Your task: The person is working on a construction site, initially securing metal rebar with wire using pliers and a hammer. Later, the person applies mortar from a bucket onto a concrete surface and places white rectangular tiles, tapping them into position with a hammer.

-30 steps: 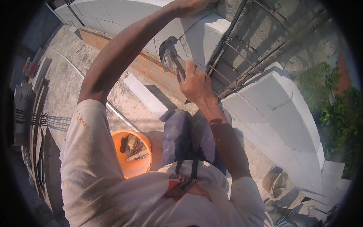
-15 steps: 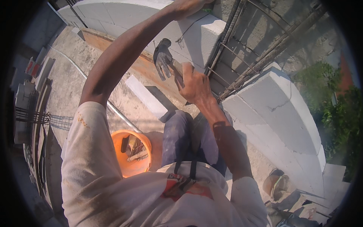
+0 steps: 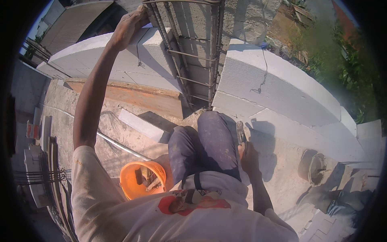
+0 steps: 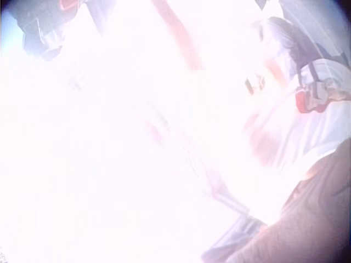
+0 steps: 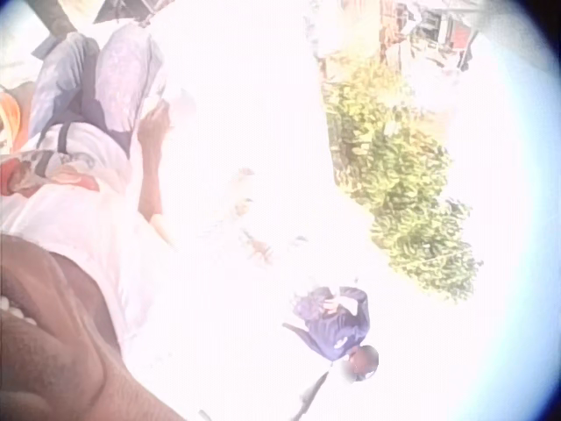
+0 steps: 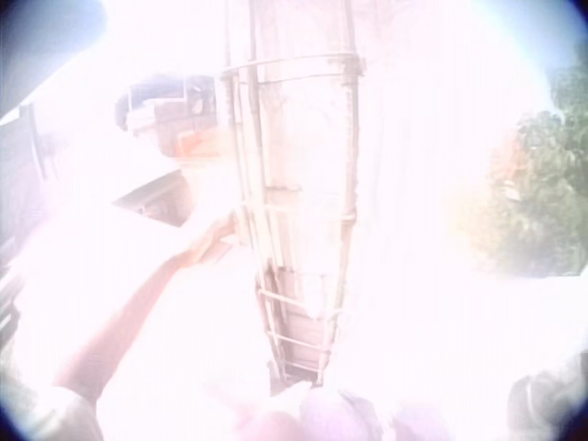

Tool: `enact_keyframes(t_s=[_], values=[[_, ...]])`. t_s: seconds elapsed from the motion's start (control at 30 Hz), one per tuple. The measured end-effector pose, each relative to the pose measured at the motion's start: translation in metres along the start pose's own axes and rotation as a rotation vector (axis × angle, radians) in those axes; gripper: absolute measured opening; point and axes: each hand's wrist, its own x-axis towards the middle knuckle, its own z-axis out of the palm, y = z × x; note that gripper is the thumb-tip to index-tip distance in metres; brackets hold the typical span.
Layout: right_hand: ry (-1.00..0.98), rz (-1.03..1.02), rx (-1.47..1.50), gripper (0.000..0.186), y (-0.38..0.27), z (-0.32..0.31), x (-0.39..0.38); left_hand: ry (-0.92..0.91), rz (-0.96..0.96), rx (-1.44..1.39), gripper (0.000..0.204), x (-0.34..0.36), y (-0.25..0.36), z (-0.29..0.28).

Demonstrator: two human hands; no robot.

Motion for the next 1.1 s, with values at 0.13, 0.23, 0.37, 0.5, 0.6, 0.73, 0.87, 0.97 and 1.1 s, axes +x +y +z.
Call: enact_keyframes(t_s=[0.13,0.23,0.37,0.5,0.6,0.73,0.87,0.97,1.1], values=[[0.043,0.412,-0.232,0.047,0.121,0.003,-0.076,0.039,-0.008,-0.024,0.07,0.002,0.001,0.005],[0.031,0.608,-0.279,0.047,0.204,0.03,-0.129,0.007,0.01,-0.065,0.068,0.01,0.012,0.018],[-0.034,0.559,-0.304,0.05,0.254,0.073,-0.18,0.094,0.06,0.007,0.055,0.009,0.012,0.004],[-0.115,0.587,-0.039,0.054,0.32,0.109,-0.191,0.322,0.085,0.366,0.047,-0.039,0.028,0.026],[-0.153,0.691,0.8,0.054,0.242,0.071,-0.139,0.431,0.115,0.552,0.041,-0.139,0.049,0.082],[-0.182,0.441,1.107,0.054,0.109,0.011,-0.071,0.443,-0.143,0.467,0.034,-0.255,0.022,0.175],[-0.122,-0.137,0.285,0.081,-0.021,-0.009,-0.026,0.431,-0.575,0.331,0.034,-0.361,-0.019,0.25],[-0.076,-0.253,-0.232,0.097,-0.06,-0.002,-0.005,0.269,-0.6,0.488,0.062,-0.399,-0.029,0.293],[-0.209,-0.468,-0.197,0.108,-0.091,-0.014,0.002,-0.061,-0.856,0.744,0.107,-0.407,0.014,0.348]])
